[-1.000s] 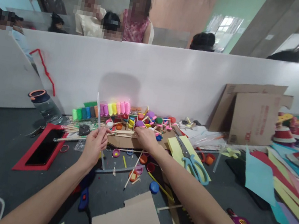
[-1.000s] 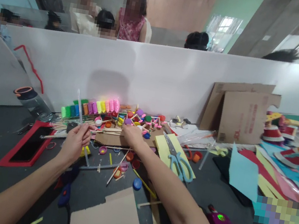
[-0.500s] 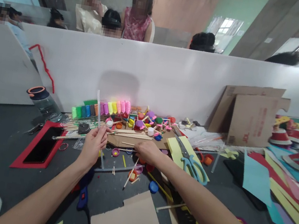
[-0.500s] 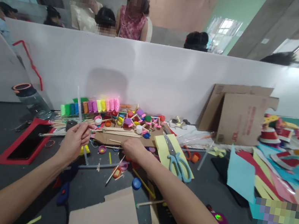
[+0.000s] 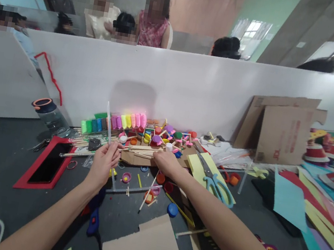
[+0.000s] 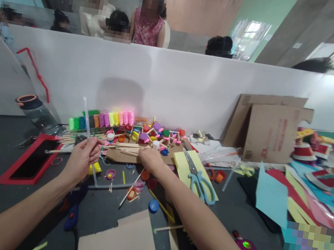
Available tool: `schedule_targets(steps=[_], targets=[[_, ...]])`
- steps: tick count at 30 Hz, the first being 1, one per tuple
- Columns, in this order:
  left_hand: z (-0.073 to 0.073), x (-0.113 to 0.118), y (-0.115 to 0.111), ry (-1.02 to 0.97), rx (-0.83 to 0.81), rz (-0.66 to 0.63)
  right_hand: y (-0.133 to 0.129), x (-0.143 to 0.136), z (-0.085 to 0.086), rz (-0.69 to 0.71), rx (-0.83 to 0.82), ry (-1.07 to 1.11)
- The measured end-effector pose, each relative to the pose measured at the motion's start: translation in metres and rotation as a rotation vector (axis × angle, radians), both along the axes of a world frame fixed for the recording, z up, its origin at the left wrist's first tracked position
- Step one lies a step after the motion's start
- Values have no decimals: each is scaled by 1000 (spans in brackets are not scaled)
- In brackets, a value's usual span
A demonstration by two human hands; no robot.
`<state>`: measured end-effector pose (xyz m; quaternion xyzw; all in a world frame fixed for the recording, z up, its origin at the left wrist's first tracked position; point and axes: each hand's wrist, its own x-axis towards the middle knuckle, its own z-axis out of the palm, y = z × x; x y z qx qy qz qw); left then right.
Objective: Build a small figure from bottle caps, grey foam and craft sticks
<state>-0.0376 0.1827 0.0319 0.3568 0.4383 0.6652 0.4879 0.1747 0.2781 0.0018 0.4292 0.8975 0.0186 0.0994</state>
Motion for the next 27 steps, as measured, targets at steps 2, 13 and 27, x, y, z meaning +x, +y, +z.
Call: schedule_targets(steps=[2, 13, 27], targets=[[0, -1, 0, 0, -4, 0, 3, 0, -2, 4, 16, 15], [3, 9, 3, -47, -2, -27, 15, -17, -1, -101, 36, 149], [-6, 35, 18, -182, -26, 56, -71, -17, 37, 52, -445, 869]])
